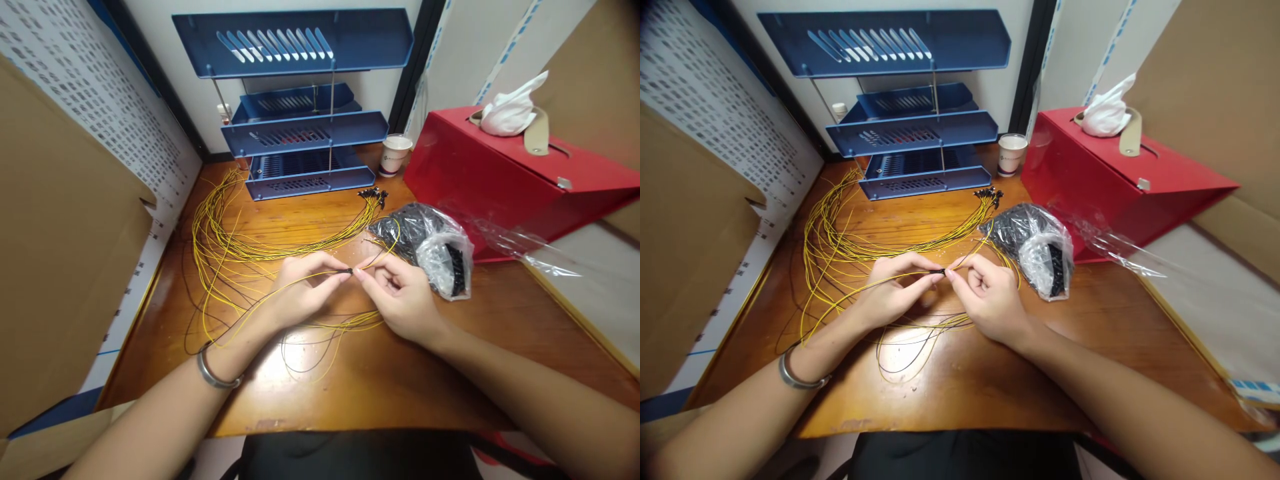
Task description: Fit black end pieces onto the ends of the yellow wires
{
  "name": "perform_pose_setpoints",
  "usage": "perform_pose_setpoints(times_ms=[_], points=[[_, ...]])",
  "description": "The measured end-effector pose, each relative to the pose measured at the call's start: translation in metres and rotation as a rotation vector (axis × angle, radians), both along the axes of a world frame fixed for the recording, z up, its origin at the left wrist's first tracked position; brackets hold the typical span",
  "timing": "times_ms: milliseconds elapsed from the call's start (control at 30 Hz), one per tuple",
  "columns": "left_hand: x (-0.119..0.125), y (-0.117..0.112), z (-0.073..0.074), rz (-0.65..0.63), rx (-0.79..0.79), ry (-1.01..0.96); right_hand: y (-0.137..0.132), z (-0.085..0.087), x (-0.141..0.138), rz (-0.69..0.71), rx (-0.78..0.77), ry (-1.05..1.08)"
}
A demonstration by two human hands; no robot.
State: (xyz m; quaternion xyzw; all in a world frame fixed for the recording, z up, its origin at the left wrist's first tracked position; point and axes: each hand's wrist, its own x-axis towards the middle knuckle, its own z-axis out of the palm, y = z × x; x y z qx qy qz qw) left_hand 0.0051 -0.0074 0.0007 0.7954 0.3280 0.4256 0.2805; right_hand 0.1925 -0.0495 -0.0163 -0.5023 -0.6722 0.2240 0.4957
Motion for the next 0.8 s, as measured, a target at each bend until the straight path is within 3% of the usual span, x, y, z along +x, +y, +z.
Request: perform_pose_setpoints(times_ms=[800], points=[[0.0020, -0.0012, 0.0019, 0.013, -0.065, -0.035, 0.0010, 0.0016, 0.0017, -0.017, -0.009, -0.002]])
